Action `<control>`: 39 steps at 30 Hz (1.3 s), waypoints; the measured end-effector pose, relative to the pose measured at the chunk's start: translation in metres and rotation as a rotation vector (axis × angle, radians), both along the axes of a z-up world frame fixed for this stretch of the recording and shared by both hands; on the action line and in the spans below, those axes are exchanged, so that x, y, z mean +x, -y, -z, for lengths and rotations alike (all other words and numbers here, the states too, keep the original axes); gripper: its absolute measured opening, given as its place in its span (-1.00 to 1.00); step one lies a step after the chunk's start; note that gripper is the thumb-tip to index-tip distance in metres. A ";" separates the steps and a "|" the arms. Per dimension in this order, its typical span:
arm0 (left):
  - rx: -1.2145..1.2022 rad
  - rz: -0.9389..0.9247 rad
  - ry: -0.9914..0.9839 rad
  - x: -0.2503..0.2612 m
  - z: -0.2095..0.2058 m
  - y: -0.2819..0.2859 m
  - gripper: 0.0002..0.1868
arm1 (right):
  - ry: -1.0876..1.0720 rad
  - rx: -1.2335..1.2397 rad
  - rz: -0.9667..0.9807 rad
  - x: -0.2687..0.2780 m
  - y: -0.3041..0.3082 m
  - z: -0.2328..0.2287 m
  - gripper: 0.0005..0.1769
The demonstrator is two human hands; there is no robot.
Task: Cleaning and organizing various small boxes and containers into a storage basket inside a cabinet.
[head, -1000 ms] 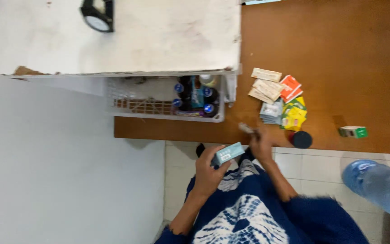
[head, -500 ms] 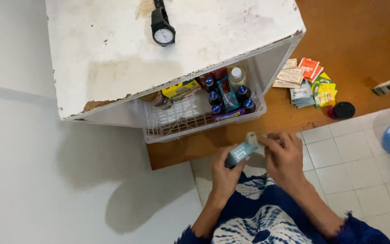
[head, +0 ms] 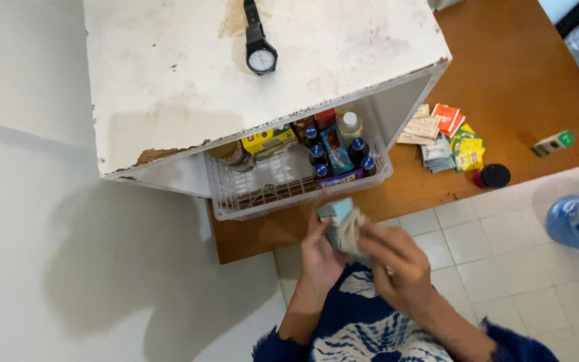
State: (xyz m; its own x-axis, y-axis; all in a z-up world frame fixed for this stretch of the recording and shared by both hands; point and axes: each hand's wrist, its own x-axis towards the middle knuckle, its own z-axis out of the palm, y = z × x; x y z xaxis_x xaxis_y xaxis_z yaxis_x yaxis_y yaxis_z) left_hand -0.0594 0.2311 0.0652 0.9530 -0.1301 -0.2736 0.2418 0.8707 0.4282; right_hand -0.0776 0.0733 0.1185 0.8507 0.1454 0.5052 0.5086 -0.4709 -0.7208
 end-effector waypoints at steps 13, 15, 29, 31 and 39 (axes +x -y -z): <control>-0.178 0.103 -0.163 -0.014 0.080 0.033 -0.45 | -0.032 -0.089 -0.256 0.021 0.022 -0.007 -0.61; -0.396 0.115 -0.118 -0.006 0.063 0.034 -0.40 | 0.057 -0.051 -0.302 0.013 0.023 0.001 -0.68; -0.258 0.073 -0.073 0.008 -0.028 0.041 -0.25 | -0.180 0.146 -0.107 0.024 0.046 0.010 -0.67; -0.171 0.105 -0.104 0.007 -0.038 0.047 -0.30 | -0.193 0.131 -0.147 0.026 0.036 -0.005 -0.64; -0.158 0.092 -0.054 -0.018 0.015 0.047 -0.46 | -0.071 -0.017 -0.242 0.043 0.043 -0.010 -0.59</control>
